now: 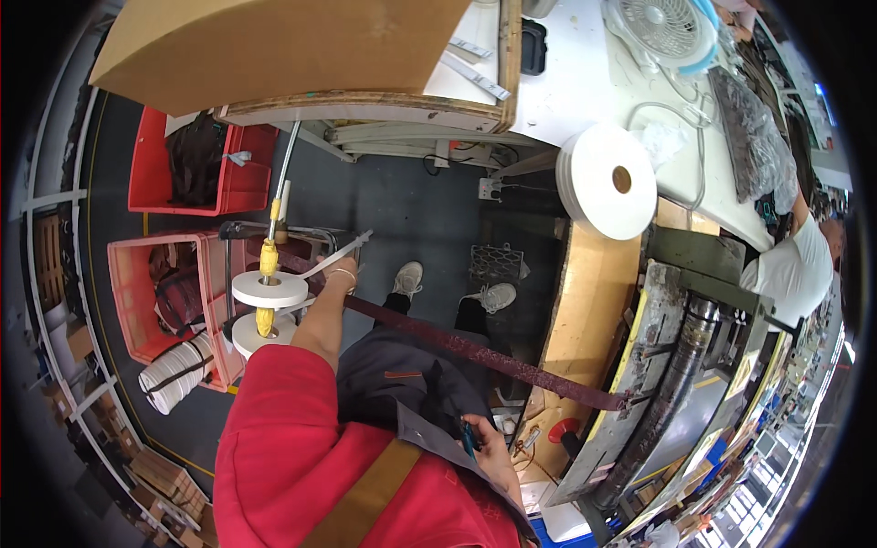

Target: The person unwraps a roll of maroon fabric, cuts a strip from it using scissors, and places the strip onto a white plastic rack. The person then unwraps a second roll of maroon fabric, cuts a strip, and proceeds to cut the strip into smaller pieces using scissors.

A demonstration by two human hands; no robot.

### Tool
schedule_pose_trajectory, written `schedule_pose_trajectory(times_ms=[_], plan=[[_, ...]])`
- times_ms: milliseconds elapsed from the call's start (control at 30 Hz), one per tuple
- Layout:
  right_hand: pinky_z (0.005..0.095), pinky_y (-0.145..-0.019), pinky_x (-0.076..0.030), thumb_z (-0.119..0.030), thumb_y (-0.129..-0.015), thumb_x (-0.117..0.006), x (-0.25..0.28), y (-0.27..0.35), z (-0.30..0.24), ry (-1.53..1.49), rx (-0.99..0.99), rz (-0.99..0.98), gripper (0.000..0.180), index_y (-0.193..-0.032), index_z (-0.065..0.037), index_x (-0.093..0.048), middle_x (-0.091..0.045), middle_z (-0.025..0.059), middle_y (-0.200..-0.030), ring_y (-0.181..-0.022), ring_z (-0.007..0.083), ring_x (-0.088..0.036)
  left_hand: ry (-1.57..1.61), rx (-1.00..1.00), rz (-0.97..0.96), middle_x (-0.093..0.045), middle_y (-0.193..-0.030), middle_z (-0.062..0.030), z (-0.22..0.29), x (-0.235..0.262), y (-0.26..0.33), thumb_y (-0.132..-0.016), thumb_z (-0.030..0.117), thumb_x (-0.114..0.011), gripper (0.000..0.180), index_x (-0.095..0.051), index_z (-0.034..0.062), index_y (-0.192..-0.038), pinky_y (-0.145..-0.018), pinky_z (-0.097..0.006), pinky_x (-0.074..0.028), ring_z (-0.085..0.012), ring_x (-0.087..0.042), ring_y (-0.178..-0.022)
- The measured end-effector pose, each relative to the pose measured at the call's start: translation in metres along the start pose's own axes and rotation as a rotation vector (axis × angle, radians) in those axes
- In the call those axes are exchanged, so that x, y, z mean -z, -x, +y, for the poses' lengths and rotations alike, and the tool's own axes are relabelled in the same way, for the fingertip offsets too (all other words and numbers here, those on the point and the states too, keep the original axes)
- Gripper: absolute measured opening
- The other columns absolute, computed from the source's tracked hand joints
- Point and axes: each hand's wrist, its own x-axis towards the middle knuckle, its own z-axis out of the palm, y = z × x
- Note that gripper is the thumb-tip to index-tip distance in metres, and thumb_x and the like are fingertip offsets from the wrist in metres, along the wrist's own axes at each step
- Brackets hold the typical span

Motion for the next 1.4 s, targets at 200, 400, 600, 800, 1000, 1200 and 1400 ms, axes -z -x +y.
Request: schedule_pose_trajectory(times_ms=[200,400,600,800,1000,1200,1400], plan=[[0.0190,-0.062,-0.042,-0.003,-0.071,-0.069,-0.011,-0.001,-0.005,-0.256,0.103,0.109,0.045,-0.109,-0.005,-0.045,-0.053,-0.0002,-0.082,-0.071,0.0058,-0.050,0.189,-0.040,-0.093,-0.054,-0.114,-0.0142,0.049,0.069,0.017,-0.076,0.013,-0.049,0.030,-0.061,0.0074,-0.103,-0.088,-0.037,-0.041,-0.0267,-0.050,-0.110],[0.0208,-0.051,-0.044,-0.004,-0.072,-0.067,-0.020,-0.053,-0.023,-0.622,0.147,0.233,0.044,-0.108,-0.007,-0.040,-0.056,0.0055,-0.084,-0.062,0.0093,-0.053,0.676,-0.415,-0.211,-0.062,-0.071,-0.0078,0.054,0.084,0.015,-0.053,0.001,-0.060,0.023,-0.064,-0.0001,-0.076,-0.062,-0.028,-0.046,-0.0175,-0.058,-0.065],[0.0247,-0.049,-0.047,-0.006,-0.075,-0.064,-0.048,-0.125,-0.038,-0.942,0.155,0.416,0.044,-0.107,-0.008,-0.035,-0.058,0.0105,-0.085,-0.058,0.0143,-0.058,1.226,-0.703,-0.497,-0.061,-0.073,-0.0038,0.070,0.120,0.089,-0.061,-0.004,-0.058,0.021,-0.062,-0.0007,-0.082,-0.063,-0.021,-0.044,-0.0095,-0.055,-0.064],[0.0264,-0.050,-0.049,-0.004,-0.075,-0.063,-0.061,-0.157,-0.051,-1.311,0.133,0.443,0.036,-0.100,-0.012,-0.038,-0.054,0.0065,-0.080,-0.058,0.0171,-0.059,1.359,-0.845,-0.606,-0.059,-0.073,-0.0015,0.073,0.123,0.126,-0.066,-0.005,-0.059,0.015,-0.060,0.0020,-0.079,-0.065,-0.019,-0.042,-0.0066,-0.054,-0.067],[0.0185,-0.050,-0.042,0.007,-0.070,-0.058,-0.051,-0.142,-0.069,-0.972,0.445,0.657,0.042,-0.105,-0.007,-0.039,-0.051,-0.0001,-0.071,-0.056,0.0056,-0.050,1.345,-0.732,-0.586,-0.059,-0.075,0.0001,0.089,0.139,0.154,-0.072,0.010,-0.064,0.014,-0.061,0.0039,-0.084,-0.065,-0.019,-0.041,-0.0069,-0.053,-0.067],[0.0165,-0.053,-0.037,0.008,-0.070,-0.060,-0.050,-0.119,-0.057,-0.590,0.616,0.712,0.042,-0.104,-0.004,-0.038,-0.049,-0.0021,-0.073,-0.061,0.0020,-0.045,1.217,-0.806,-0.583,-0.061,-0.073,0.0008,0.128,0.155,0.184,-0.075,0.012,-0.065,0.016,-0.063,0.0023,-0.087,-0.064,-0.018,-0.042,-0.0056,-0.054,-0.066],[0.0202,-0.062,-0.042,0.003,-0.071,-0.064,-0.036,-0.089,-0.053,-0.665,0.606,0.785,0.048,-0.110,-0.004,-0.038,-0.053,0.0027,-0.081,-0.071,0.0069,-0.049,1.258,-0.907,-0.575,-0.063,-0.075,-0.0032,0.155,0.165,0.218,-0.073,0.001,-0.063,0.013,-0.062,-0.0013,-0.086,-0.062,-0.020,-0.046,-0.0070,-0.058,-0.066]])
